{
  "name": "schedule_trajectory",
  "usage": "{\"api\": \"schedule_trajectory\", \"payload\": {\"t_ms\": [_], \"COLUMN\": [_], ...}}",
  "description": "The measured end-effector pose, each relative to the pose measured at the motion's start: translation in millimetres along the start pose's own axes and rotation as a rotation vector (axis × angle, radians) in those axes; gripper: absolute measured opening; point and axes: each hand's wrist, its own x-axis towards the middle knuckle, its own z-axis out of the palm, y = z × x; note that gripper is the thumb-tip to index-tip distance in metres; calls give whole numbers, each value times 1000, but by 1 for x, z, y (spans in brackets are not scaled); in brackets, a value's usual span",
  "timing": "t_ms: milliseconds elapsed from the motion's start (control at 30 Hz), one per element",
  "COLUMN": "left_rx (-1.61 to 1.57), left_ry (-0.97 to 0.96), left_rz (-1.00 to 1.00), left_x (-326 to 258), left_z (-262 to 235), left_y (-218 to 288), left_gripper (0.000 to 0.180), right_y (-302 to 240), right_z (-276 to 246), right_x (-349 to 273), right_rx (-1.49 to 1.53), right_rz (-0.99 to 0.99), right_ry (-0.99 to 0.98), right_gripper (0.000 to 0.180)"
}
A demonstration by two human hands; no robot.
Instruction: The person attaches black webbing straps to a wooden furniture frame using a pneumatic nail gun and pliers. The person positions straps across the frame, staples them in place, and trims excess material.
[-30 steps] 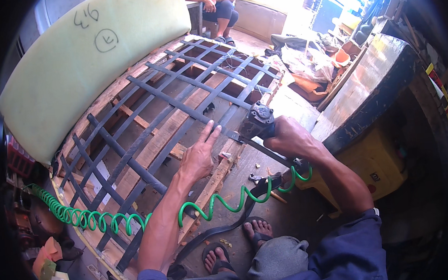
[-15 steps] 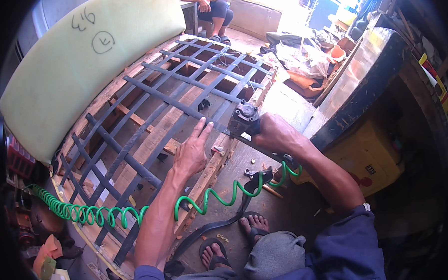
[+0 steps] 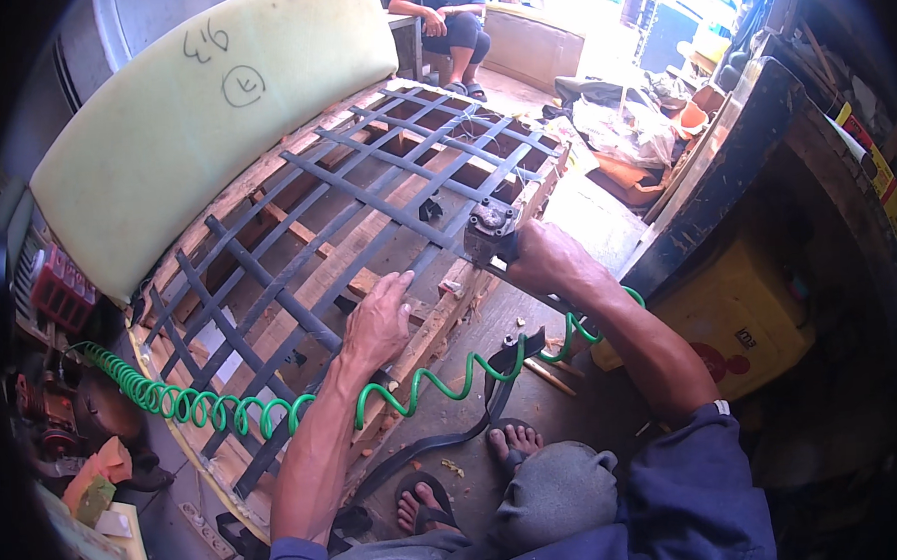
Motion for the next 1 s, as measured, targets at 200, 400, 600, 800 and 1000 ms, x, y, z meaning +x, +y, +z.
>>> {"api": "schedule_trajectory", "payload": {"t_ms": [200, 400, 600, 800, 1000], "left_rx": [-103, -25, 67, 96, 110], "left_ry": [-38, -27, -85, -39, -5], "left_rz": [-21, -26, 14, -25, 102], "left_x": [-8, -37, -53, -42, -4], "left_z": [-10, -16, -24, -18, -11], "left_y": [0, 10, 16, 28, 46], "left_gripper": [46, 51, 47, 40, 55], "right_y": [-2, 54, 112, 78, 69], "right_z": [-2, 38, 246, 353, 275], "right_x": [4, -39, -85, -106, -88], "right_rx": [-64, 702, 2228, 1964, 471], "right_rz": [-9, 304, 715, 769, 5], "right_ry": [-8, -8, -163, -800, -889], "right_gripper": [25, 16, 5, 18, 49]}}
